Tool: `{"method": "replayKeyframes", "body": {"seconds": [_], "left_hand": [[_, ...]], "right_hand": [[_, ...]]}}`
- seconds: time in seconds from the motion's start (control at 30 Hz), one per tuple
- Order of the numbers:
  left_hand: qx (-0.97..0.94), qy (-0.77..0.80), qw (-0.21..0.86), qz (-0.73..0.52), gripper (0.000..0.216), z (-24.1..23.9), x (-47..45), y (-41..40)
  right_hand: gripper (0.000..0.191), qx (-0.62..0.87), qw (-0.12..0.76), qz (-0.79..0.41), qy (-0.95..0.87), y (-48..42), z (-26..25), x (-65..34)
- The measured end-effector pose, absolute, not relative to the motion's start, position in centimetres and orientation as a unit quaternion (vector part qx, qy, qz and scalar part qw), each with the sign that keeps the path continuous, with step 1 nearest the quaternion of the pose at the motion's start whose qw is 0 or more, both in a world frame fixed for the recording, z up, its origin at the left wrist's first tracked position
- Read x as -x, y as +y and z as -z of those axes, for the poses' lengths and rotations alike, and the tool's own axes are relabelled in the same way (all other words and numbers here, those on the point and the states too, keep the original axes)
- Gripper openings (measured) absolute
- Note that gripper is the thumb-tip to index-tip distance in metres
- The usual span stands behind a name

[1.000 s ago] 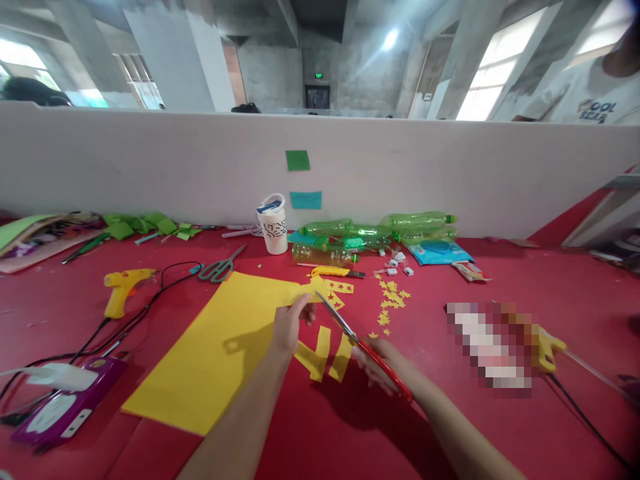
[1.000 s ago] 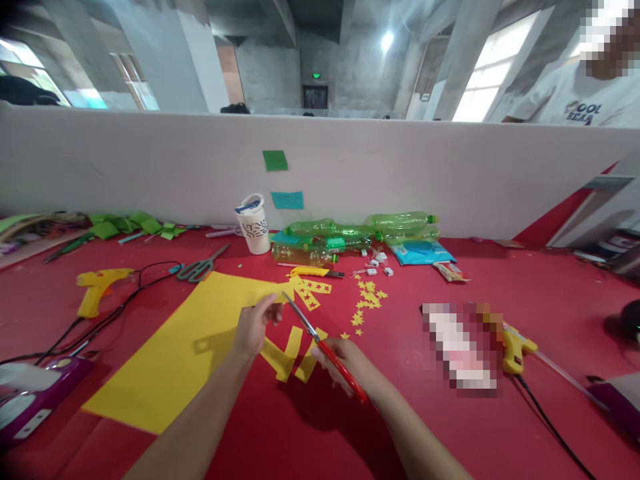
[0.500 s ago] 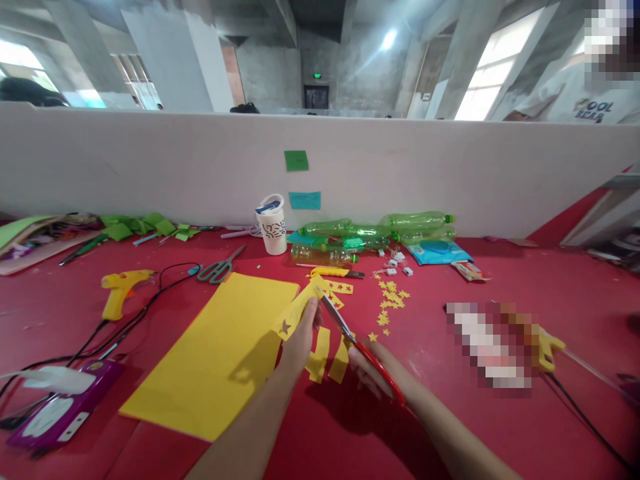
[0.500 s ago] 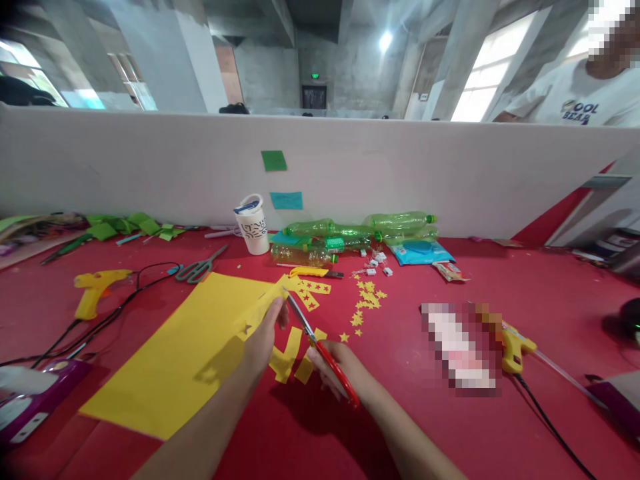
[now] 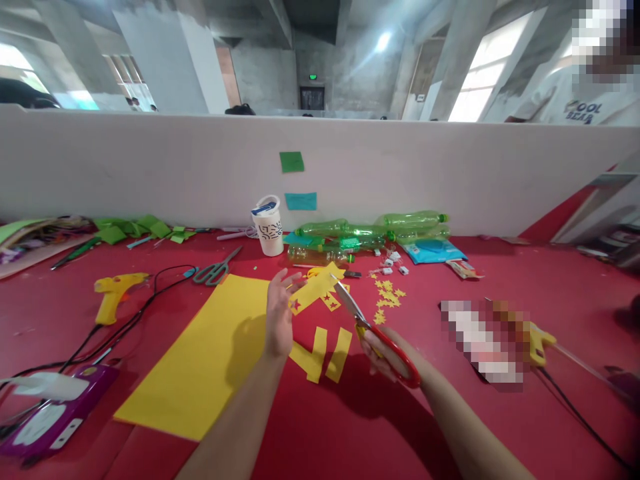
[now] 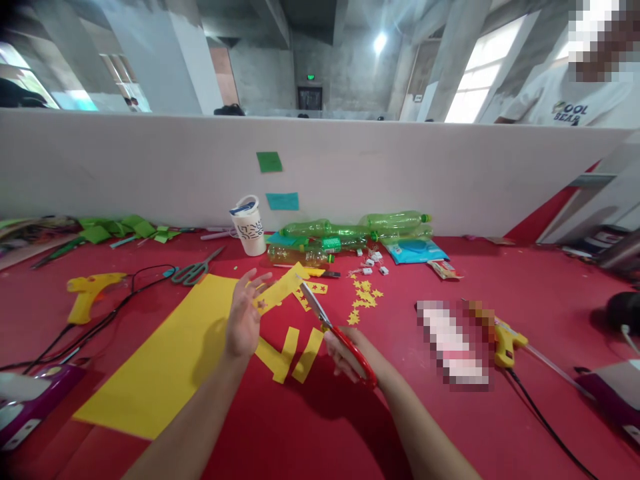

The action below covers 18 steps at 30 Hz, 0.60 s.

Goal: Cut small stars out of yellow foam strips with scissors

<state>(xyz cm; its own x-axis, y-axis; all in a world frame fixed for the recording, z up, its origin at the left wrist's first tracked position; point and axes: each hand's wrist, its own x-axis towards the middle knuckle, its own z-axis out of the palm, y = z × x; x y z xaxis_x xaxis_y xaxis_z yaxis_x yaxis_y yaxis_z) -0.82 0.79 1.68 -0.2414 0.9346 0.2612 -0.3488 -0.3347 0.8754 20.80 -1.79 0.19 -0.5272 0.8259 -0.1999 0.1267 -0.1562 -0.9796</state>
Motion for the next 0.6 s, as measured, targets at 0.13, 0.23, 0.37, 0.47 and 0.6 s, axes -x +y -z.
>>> {"method": "replayKeyframes", "body": {"seconds": [0.13, 0.23, 0.37, 0.47, 0.6], "left_hand": [[-0.413, 0.388, 0.504, -0.652, 0.031, -1.4, 1.3, 1.6], [-0.424, 0.426, 0.525, -0.603, 0.023, -0.9, 0.8, 1.4], [-0.446, 0.437, 0.52, -0.583, 0.019, -0.9, 0.3, 0.9], [-0.457, 0.439, 0.503, -0.588, 0.019, -1.2, 0.3, 0.7], [-0.455, 0.447, 0.509, -0.578, 0.019, -1.3, 0.5, 0.8]], "right_hand": [[0.039, 0.405, 0.219, -0.645, -0.61, -2.0, -1.1, -21.2], [0.039, 0.432, 0.195, -0.624, -0.621, -2.3, -1.2, -20.9], [0.039, 0.454, 0.187, -0.607, -0.624, -2.4, -0.9, -20.7], [0.039, 0.453, 0.185, -0.609, -0.625, -2.4, -0.8, -20.6], [0.038, 0.452, 0.184, -0.605, -0.629, -2.6, -0.7, -20.5]]}}
